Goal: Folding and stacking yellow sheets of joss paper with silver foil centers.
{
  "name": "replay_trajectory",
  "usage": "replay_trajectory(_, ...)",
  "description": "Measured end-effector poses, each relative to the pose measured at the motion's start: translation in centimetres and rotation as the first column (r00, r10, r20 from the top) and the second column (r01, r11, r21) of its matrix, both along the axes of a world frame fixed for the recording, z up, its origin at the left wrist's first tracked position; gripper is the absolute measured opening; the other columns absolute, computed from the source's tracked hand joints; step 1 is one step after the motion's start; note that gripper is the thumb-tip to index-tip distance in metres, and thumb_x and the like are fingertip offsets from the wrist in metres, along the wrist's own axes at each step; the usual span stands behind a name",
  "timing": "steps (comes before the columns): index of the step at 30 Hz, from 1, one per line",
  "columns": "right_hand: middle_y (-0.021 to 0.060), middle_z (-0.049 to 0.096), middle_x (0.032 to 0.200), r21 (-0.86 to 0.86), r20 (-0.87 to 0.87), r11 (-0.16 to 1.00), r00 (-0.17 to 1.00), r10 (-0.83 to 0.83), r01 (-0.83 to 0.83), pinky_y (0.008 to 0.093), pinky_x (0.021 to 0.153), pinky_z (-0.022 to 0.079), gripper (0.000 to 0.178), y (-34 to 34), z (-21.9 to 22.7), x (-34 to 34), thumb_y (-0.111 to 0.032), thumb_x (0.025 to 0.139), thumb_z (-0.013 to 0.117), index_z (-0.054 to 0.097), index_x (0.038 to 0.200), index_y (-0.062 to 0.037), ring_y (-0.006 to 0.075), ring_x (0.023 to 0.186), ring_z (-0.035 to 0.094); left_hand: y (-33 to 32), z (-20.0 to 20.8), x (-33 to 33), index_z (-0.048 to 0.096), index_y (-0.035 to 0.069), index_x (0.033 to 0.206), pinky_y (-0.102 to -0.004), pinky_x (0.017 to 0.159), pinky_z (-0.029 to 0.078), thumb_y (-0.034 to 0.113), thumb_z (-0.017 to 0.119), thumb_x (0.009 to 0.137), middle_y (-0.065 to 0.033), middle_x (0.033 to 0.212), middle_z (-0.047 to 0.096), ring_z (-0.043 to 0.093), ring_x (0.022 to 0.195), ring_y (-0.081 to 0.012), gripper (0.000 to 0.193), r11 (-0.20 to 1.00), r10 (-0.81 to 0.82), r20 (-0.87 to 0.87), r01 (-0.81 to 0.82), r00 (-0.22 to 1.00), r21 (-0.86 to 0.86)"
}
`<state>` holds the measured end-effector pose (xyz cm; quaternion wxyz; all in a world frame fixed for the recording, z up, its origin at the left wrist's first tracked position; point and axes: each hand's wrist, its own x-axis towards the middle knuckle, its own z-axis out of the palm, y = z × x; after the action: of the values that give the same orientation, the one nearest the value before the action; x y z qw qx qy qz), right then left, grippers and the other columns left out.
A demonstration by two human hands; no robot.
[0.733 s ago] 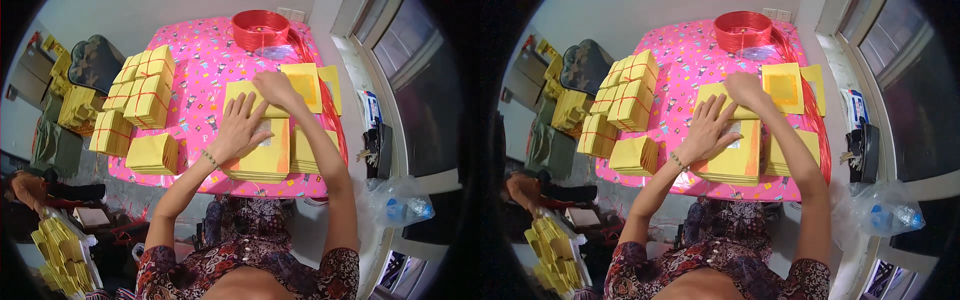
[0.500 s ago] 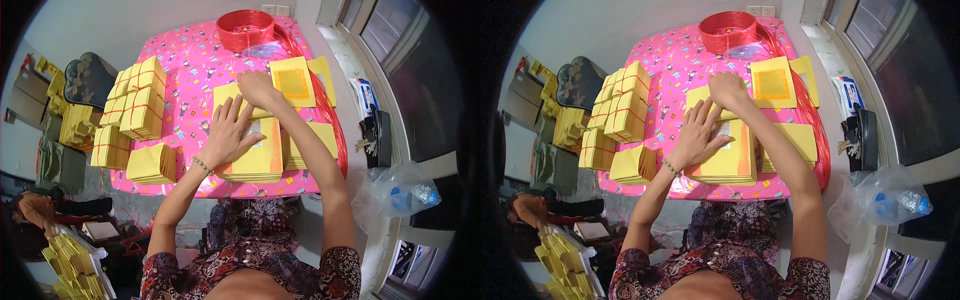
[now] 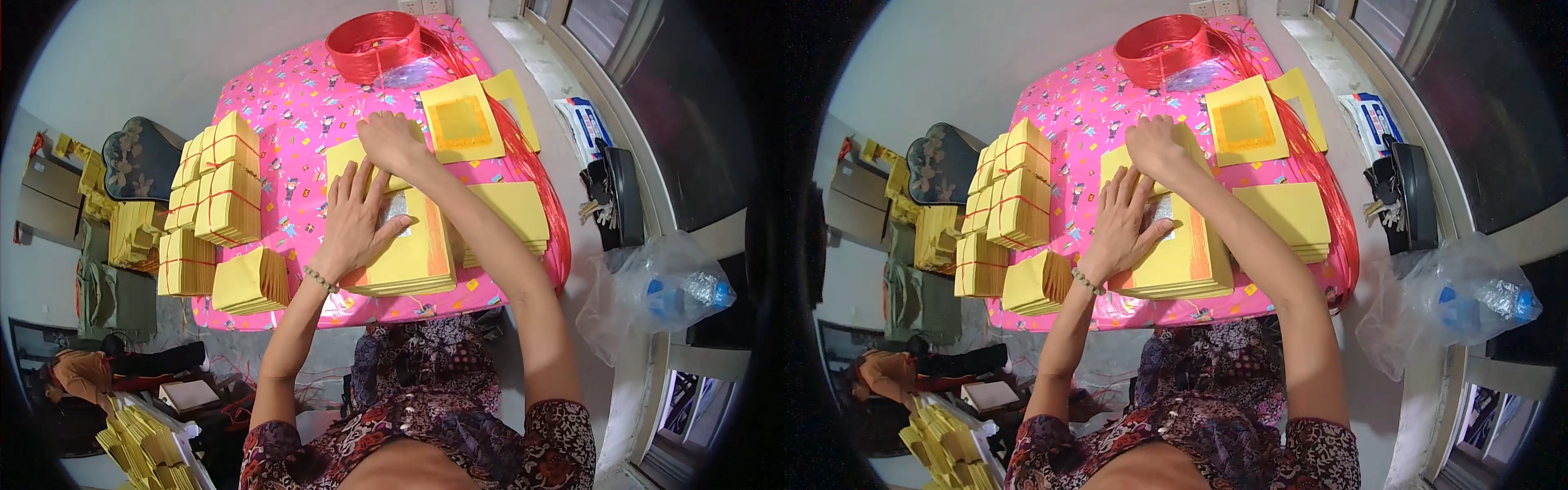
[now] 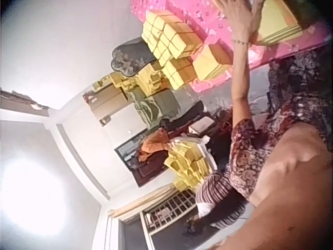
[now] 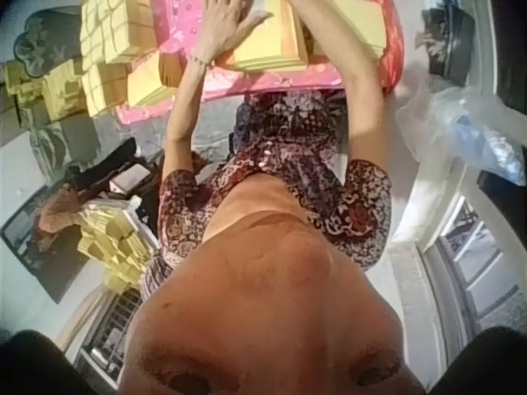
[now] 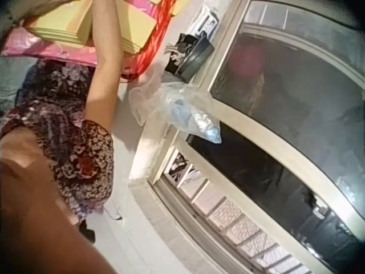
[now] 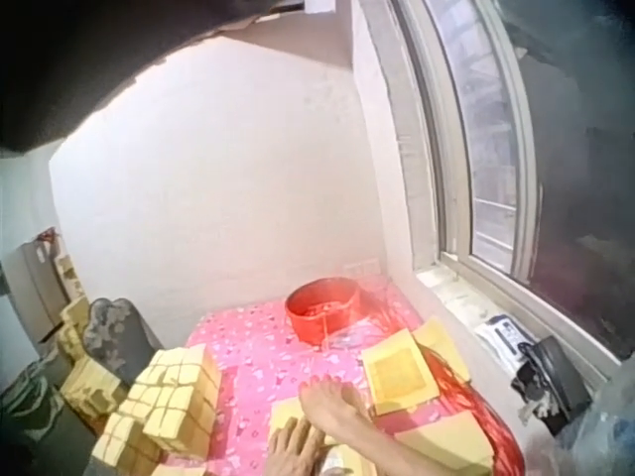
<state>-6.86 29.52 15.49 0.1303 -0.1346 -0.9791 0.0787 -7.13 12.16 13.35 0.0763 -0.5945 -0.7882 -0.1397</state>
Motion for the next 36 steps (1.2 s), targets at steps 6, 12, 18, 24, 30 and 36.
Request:
replay_trajectory(6,0.0154,0.067,0.110,-0.038,-0.021,0.999,1.000,0.005,-0.006,0.0516,0.092,0.048,0.023,-0.2,-0.4,-0.4,-0.016,0.088,0.061,0.069,0.105,-0.0042,0.0348,0.107,0.064,-0.1,-0.1,0.2,0.038,0.004,0.146,-0.0550,0.115,0.022,0.061,0.055,0.091,-0.0233,0.150,0.035,0.027,0.142,-0.0439,0.081,1.000,0.021,-0.005,-0.021,1.000,-0.005)
replay_trajectory(12,0.0142,0.067,0.108,-0.032,-0.037,0.999,0.999,0.019,-0.021,0.0510,0.089,0.049,0.022,-0.1,-1.0,-0.6,-0.015,0.086,0.064,0.070,0.104,-0.0048,0.0333,0.106,0.064,0.1,0.4,0.1,0.043,0.004,0.143,-0.0530,0.114,0.027,0.038,0.053,0.098,-0.0209,0.148,0.040,0.032,0.138,-0.0435,0.058,0.998,-0.010,-0.011,0.010,1.000,0.058)
replay_trajectory(18,0.0131,0.068,0.108,-0.043,-0.024,0.999,1.000,-0.007,0.006,0.0496,0.088,0.049,0.020,0.0,-1.6,-1.4,-0.017,0.088,0.063,0.071,0.103,-0.0063,0.0326,0.106,0.064,0.8,-0.2,-0.7,0.058,0.008,0.133,-0.0491,0.105,0.039,0.013,0.056,0.095,-0.0182,0.140,0.051,0.048,0.127,-0.0410,0.038,0.980,-0.041,0.047,0.031,0.998,0.197)
replay_trajectory(24,0.0121,0.068,0.110,-0.054,0.008,0.998,1.000,-0.017,0.018,0.0478,0.088,0.050,0.020,-0.2,-1.3,-1.3,-0.017,0.089,0.061,0.071,0.104,-0.0076,0.0315,0.109,0.063,0.8,0.2,-0.2,0.062,0.006,0.128,-0.0461,0.099,0.045,0.010,0.059,0.093,-0.0174,0.133,0.056,0.054,0.118,-0.0392,0.035,0.974,-0.020,0.086,0.000,0.996,0.228)
replay_trajectory(30,0.0116,0.068,0.110,-0.031,0.002,0.999,1.000,-0.030,0.030,0.0470,0.089,0.050,0.020,-0.2,-1.5,-1.4,-0.017,0.089,0.062,0.071,0.104,-0.0081,0.0306,0.108,0.063,0.9,0.3,0.0,0.064,0.004,0.123,-0.0432,0.095,0.048,0.010,0.061,0.092,-0.0149,0.125,0.063,0.057,0.113,-0.0349,0.032,0.963,-0.002,0.075,-0.018,0.997,0.269)
replay_trajectory(36,0.0150,0.065,0.112,-0.050,0.031,0.998,0.999,0.030,-0.028,0.0501,0.090,0.051,0.022,0.3,-0.9,-0.6,-0.015,0.090,0.057,0.067,0.108,-0.0048,0.0361,0.108,0.062,0.7,0.4,0.2,0.065,0.005,0.121,-0.0405,0.092,0.051,0.011,0.065,0.089,-0.0119,0.120,0.067,0.060,0.109,-0.0312,0.033,0.952,0.018,0.037,-0.028,0.999,0.305)
